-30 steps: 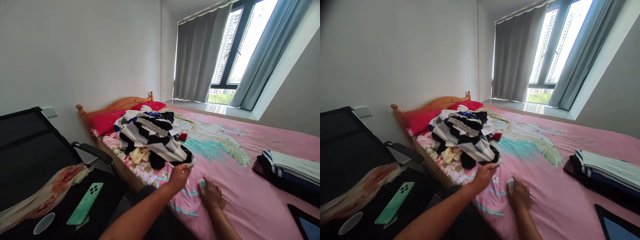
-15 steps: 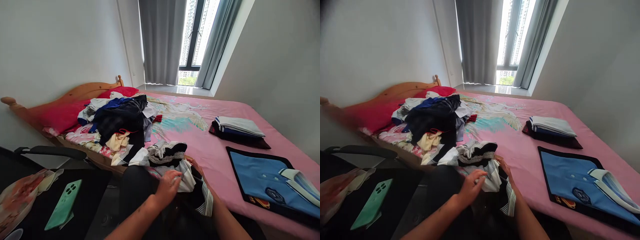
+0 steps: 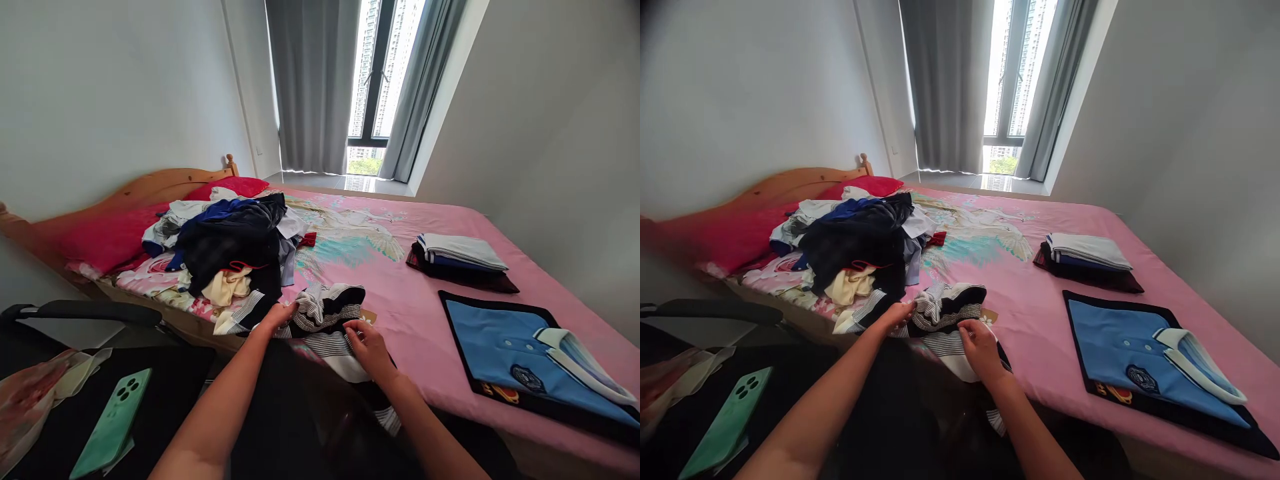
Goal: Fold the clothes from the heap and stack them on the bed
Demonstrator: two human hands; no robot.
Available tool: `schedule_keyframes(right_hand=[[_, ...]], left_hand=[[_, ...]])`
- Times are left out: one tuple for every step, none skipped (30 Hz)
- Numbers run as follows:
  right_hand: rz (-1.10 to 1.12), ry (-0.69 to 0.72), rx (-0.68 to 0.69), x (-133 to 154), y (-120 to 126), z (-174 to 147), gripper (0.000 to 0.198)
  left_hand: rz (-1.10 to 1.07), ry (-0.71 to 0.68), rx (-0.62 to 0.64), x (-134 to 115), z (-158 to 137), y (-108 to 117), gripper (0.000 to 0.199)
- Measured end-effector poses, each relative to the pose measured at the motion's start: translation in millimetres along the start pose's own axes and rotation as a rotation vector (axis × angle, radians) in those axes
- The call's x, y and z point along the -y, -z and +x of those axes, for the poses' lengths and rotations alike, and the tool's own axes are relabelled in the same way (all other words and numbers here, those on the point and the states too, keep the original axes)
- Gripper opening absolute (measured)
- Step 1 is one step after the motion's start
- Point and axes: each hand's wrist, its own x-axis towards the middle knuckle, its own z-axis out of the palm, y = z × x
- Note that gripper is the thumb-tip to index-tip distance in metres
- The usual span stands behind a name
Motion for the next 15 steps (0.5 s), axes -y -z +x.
schedule_keyframes(right_hand=[[-0.007,0.058,-0.007,5.3,-5.1,4.7,0.024],[-0.020,0.118,-0.018,9.3,-9.9,10.4,0.023],[-0.044,0.173,-0.027,11.9,-14.2,16.8,0.023],[-0.083,0.209,-0.032,13.1,-17.9,23.6,0.023],[-0.135,0.220,-0.027,13.2,-21.0,30.2,0.025],[-0.194,0.213,0.003,12.2,-23.4,36.1,0.025],[-0.249,0.193,0.055,10.4,-25.3,40.5,0.026],[-0.291,0.168,0.124,8.0,-26.7,43.1,0.026],[-0.319,0.145,0.200,5.0,-27.5,43.7,0.026],[-0.337,0.128,0.266,1.6,-27.8,42.4,0.026],[-0.346,0.113,0.312,-2.2,-27.7,39.5,0.025],[-0.336,0.089,0.329,-6.3,-27.1,35.8,0.020],[-0.311,0.053,0.322,-10.5,-26.1,31.7,0.014],[-0.276,0.011,0.306,-14.6,-25.0,28.0,0.008],[-0.234,-0.031,0.285,-18.4,-23.9,25.0,0.004]], left_hand=[[-0.012,0.024,0.060,-0.7,-1.9,-2.8,0.035],[-0.028,0.042,0.110,-2.2,-4.8,-5.8,0.036],[-0.049,0.048,0.146,-4.4,-8.4,-9.2,0.036],[-0.077,0.040,0.165,-7.3,-12.6,-12.9,0.033],[-0.113,0.019,0.166,-10.6,-17.4,-16.9,0.030],[-0.154,-0.012,0.153,-14.1,-22.7,-21.1,0.025],[-0.197,-0.047,0.129,-17.6,-28.7,-25.4,0.020],[-0.236,-0.083,0.100,-21.0,-35.5,-29.9,0.016],[-0.268,-0.117,0.069,-24.2,-43.3,-34.3,0.012],[-0.291,-0.145,0.043,-27.0,-52.2,-38.6,0.009],[-0.310,-0.164,0.023,-29.6,-62.3,-42.7,0.007],[-0.311,-0.188,0.015,-32.1,-73.7,-46.5,0.006],[-0.286,-0.231,0.014,-34.6,-86.1,-50.1,0.005],[-0.233,-0.298,0.018,-37.1,-99.1,-53.5,0.005],[-0.152,-0.384,0.022,-39.9,-112.5,-56.6,0.006]])
